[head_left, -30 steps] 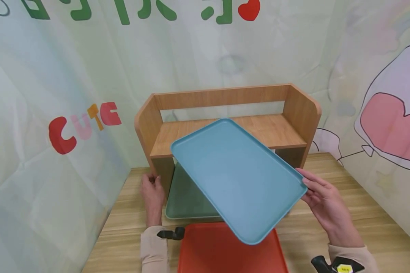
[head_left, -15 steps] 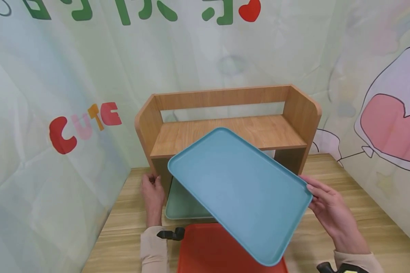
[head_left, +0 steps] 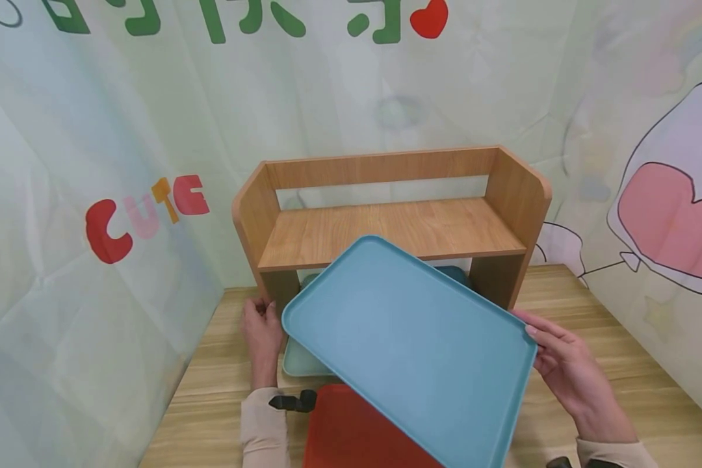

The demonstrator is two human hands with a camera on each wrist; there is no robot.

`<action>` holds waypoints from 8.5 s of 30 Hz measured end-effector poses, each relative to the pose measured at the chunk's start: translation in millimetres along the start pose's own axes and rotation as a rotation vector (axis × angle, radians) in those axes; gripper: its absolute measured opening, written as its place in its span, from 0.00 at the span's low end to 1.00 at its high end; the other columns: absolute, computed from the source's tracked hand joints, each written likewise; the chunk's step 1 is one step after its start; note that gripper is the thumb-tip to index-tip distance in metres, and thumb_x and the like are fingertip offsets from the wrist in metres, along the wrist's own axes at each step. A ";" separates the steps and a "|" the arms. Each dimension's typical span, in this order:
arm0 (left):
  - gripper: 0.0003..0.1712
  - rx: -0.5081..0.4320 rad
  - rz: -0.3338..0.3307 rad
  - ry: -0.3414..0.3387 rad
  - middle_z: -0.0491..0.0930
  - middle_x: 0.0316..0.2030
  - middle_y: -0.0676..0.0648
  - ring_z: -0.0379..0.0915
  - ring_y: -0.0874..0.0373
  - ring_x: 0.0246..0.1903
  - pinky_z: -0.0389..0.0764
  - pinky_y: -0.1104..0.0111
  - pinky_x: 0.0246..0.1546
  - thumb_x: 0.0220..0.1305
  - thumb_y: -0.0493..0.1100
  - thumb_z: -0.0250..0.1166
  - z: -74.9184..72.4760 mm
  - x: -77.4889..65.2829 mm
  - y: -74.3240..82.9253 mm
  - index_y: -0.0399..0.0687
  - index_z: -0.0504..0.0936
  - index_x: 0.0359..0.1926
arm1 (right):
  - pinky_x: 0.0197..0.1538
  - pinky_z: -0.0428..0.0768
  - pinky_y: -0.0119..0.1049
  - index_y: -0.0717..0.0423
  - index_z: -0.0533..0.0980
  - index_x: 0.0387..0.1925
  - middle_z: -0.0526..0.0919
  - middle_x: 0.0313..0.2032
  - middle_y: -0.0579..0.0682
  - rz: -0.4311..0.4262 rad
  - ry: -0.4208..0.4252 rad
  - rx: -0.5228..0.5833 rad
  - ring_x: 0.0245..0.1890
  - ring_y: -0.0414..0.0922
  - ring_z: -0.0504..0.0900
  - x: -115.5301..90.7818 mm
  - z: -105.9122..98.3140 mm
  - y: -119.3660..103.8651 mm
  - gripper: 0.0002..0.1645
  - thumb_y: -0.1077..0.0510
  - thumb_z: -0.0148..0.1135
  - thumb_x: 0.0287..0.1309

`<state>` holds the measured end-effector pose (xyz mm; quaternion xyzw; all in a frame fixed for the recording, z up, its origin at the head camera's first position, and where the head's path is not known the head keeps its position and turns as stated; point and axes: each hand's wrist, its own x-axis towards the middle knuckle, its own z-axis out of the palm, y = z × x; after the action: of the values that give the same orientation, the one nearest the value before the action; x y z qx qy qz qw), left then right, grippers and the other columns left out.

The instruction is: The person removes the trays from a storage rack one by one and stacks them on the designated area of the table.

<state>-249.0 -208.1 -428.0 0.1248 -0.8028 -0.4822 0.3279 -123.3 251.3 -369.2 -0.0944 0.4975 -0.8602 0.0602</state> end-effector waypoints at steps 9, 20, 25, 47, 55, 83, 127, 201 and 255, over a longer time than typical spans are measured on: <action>0.11 0.005 -0.024 -0.013 0.73 0.45 0.32 0.72 0.40 0.47 0.76 0.51 0.48 0.68 0.35 0.55 -0.3 -0.8 -0.9 0.30 0.69 0.46 | 0.43 0.82 0.31 0.50 0.81 0.51 0.86 0.45 0.46 0.013 -0.029 -0.031 0.40 0.39 0.86 -2.6 -4.3 5.7 0.23 0.66 0.40 0.72; 0.11 -0.006 -0.001 -0.004 0.73 0.43 0.31 0.71 0.40 0.45 0.75 0.52 0.46 0.68 0.35 0.54 0.7 -0.7 -1.7 0.29 0.69 0.45 | 0.43 0.83 0.32 0.49 0.80 0.52 0.86 0.46 0.45 0.025 -0.032 -0.065 0.40 0.39 0.86 -6.8 -10.1 7.9 0.23 0.65 0.40 0.72; 0.10 -0.004 0.034 0.037 0.74 0.40 0.30 0.72 0.38 0.41 0.73 0.52 0.44 0.66 0.34 0.56 0.8 -0.8 -0.1 0.28 0.69 0.42 | 0.43 0.83 0.32 0.48 0.81 0.52 0.86 0.46 0.44 0.033 -0.040 -0.097 0.41 0.39 0.86 -7.6 -13.3 9.3 0.23 0.65 0.40 0.72; 0.10 0.001 -0.016 -0.001 0.72 0.43 0.33 0.71 0.41 0.45 0.75 0.52 0.46 0.69 0.36 0.55 -0.5 -1.3 -0.3 0.30 0.68 0.45 | 0.47 0.82 0.33 0.48 0.79 0.54 0.84 0.47 0.37 0.158 0.049 -0.321 0.44 0.38 0.84 -13.4 -29.2 19.2 0.18 0.58 0.47 0.71; 0.10 -0.019 -0.029 -0.023 0.72 0.45 0.33 0.71 0.42 0.47 0.76 0.53 0.49 0.69 0.36 0.54 -0.3 -0.3 1.7 0.31 0.68 0.46 | 0.47 0.81 0.33 0.46 0.80 0.53 0.83 0.47 0.34 0.193 0.076 -0.380 0.44 0.36 0.83 -18.9 -39.0 23.1 0.17 0.56 0.48 0.70; 0.11 -0.005 -0.037 -0.037 0.71 0.46 0.33 0.71 0.41 0.47 0.76 0.52 0.49 0.69 0.36 0.54 -1.8 -1.2 2.3 0.31 0.67 0.46 | 0.49 0.81 0.38 0.59 0.72 0.60 0.82 0.48 0.38 0.308 0.071 -0.512 0.46 0.39 0.82 -8.8 -41.3 40.7 0.25 0.50 0.52 0.68; 0.10 0.016 -0.012 -0.006 0.73 0.43 0.32 0.72 0.41 0.44 0.76 0.53 0.46 0.68 0.35 0.55 -2.0 -0.9 1.4 0.30 0.69 0.44 | 0.44 0.83 0.37 0.64 0.73 0.58 0.82 0.46 0.45 0.344 -0.070 -0.415 0.42 0.40 0.83 25.3 -43.0 93.7 0.22 0.55 0.53 0.67; 0.10 0.002 -0.027 -0.032 0.72 0.44 0.34 0.71 0.43 0.44 0.74 0.54 0.45 0.70 0.37 0.54 -0.7 -1.3 -0.4 0.32 0.68 0.46 | 0.28 0.75 0.32 0.64 0.81 0.37 0.79 0.28 0.45 0.292 0.340 -0.797 0.24 0.40 0.75 32.3 -37.5 149.7 0.10 0.59 0.63 0.57; 0.10 -0.020 -0.031 -0.017 0.73 0.45 0.32 0.72 0.40 0.46 0.76 0.52 0.48 0.69 0.35 0.53 -3.6 -1.6 -1.1 0.30 0.67 0.46 | 0.40 0.83 0.29 0.73 0.41 0.68 0.77 0.38 0.51 0.215 0.524 -0.445 0.30 0.33 0.82 17.0 -46.0 128.4 0.39 0.67 0.49 0.64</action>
<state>-245.6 -210.4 -428.5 0.1296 -0.7988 -0.4961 0.3147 -148.9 222.9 -501.2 0.1713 0.6781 -0.7148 -0.0012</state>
